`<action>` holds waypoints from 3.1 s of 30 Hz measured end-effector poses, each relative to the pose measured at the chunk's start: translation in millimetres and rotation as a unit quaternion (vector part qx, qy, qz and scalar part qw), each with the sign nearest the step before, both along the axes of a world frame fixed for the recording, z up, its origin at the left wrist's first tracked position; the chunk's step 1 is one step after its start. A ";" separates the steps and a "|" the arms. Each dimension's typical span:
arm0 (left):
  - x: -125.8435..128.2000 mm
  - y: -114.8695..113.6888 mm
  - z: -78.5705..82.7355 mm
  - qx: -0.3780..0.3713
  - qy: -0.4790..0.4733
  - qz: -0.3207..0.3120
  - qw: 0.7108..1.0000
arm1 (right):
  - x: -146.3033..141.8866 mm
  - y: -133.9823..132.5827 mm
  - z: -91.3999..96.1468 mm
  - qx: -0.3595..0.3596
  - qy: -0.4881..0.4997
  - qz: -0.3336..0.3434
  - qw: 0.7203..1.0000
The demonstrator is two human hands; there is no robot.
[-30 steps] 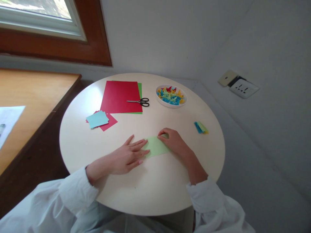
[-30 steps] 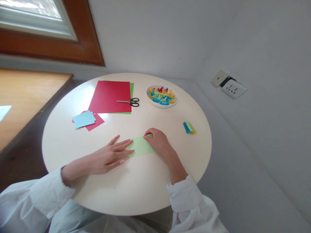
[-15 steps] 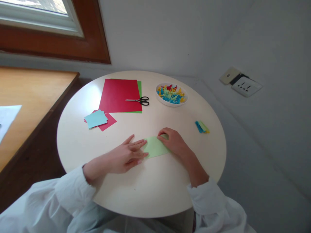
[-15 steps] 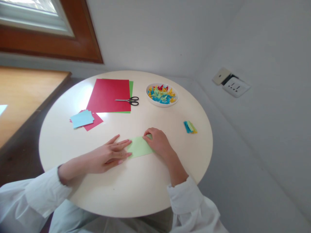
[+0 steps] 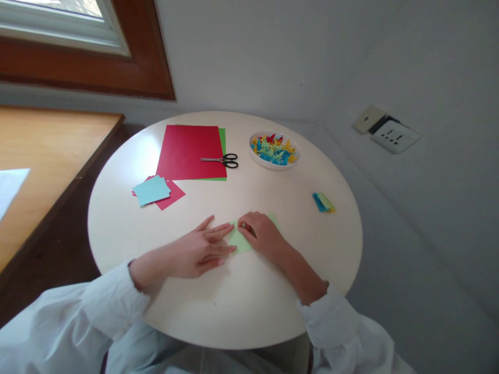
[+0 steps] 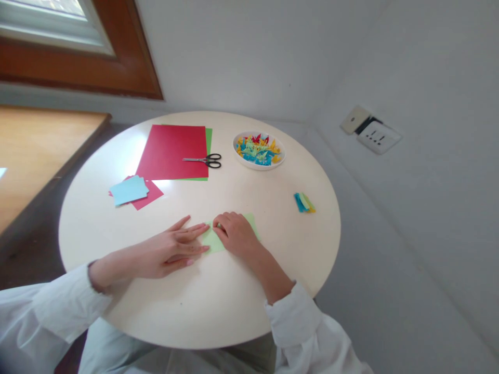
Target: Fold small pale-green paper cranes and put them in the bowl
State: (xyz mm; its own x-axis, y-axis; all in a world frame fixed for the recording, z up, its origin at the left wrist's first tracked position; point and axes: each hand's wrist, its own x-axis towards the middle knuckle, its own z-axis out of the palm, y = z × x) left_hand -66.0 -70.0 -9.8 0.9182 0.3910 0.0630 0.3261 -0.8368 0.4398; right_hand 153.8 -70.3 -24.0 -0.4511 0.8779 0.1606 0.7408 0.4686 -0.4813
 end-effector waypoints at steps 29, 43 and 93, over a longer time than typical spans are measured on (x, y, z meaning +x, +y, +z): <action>1.1 -4.0 1.8 0.025 0.051 0.004 0.998 | -3.5 -3.9 -5.1 0.057 -0.015 -0.017 0.998; -0.3 -4.4 -2.4 0.076 0.032 0.000 0.997 | 6.7 -40.6 -5.1 0.032 -0.096 -0.009 0.995; 20.7 22.9 -11.1 -0.020 -0.193 0.100 0.976 | 17.8 -27.3 4.7 0.060 0.055 -0.011 0.997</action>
State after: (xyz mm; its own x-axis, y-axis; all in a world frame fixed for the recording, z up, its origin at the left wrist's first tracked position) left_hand -45.3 -47.1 -20.9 0.7344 0.5687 0.3705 0.2847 -0.7536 0.5925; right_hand 171.6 -97.5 -19.3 -0.4053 0.8593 0.3120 0.6979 0.5113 -0.5016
